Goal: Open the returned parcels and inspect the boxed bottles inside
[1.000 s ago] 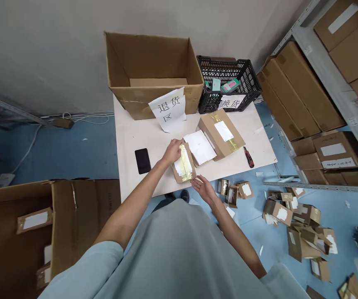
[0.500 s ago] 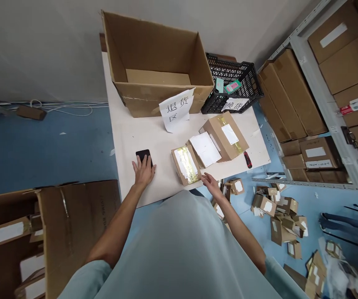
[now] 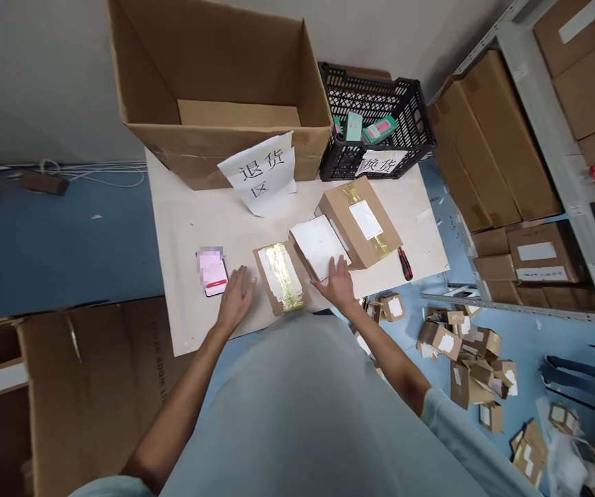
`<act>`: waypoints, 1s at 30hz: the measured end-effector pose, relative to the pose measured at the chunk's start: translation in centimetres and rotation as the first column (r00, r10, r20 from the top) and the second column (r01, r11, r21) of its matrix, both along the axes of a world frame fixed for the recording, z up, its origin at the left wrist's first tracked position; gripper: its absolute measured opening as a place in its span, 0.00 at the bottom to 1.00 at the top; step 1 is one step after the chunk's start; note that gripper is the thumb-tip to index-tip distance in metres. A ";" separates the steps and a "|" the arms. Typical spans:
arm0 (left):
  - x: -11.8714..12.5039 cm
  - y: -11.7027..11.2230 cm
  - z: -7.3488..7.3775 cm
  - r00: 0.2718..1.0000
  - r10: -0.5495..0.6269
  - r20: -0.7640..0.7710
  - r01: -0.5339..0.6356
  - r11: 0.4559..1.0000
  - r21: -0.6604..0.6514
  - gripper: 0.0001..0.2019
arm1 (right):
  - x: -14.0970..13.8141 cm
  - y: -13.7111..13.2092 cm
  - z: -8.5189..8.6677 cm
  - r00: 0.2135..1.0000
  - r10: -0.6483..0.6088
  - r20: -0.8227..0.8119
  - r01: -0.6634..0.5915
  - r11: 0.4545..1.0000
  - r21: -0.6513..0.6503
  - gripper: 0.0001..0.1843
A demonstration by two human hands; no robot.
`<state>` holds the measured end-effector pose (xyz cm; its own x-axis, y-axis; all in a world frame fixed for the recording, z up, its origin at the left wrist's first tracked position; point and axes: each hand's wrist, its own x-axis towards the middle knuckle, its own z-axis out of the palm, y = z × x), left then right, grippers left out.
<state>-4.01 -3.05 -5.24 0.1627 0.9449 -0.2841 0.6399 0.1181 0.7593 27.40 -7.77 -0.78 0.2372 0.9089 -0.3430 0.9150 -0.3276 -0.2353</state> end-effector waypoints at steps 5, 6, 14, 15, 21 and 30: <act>6.2 -2.3 1.4 0.953 0.283 0.105 -0.237 0.917 -0.320 0.49 | 0.8 2.2 -2.4 0.992 0.100 0.078 -0.094 0.992 -0.079 0.59; 6.9 -2.4 1.5 0.934 0.339 0.110 -0.277 0.884 -0.376 0.47 | 1.6 2.4 -2.6 0.989 0.127 0.071 -0.122 0.990 -0.066 0.58; 10.1 -2.8 2.2 0.798 0.592 0.107 -0.491 0.744 -0.453 0.36 | 14.3 5.4 -3.4 0.938 0.318 -0.141 -0.315 0.948 0.045 0.44; 10.9 -2.6 2.2 0.791 0.602 0.107 -0.502 0.740 -0.447 0.36 | 15.3 5.7 -3.4 0.933 0.310 -0.185 -0.312 0.950 0.016 0.42; 16.9 0.2 1.1 0.817 0.554 0.159 -0.455 0.789 -0.412 0.35 | 17.0 4.5 -1.5 0.923 0.324 -0.207 -0.288 0.939 0.188 0.34; 24.5 8.4 0.5 0.908 0.407 0.098 -0.361 0.880 -0.309 0.32 | 23.3 4.9 0.5 0.995 0.086 0.052 -0.098 0.949 0.300 0.62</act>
<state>20.45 5.38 -4.79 -0.1331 0.8282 -0.5444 0.3777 0.5502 0.7447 50.68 -2.83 -0.23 0.1554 0.9870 -0.0415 0.9480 -0.1608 -0.2746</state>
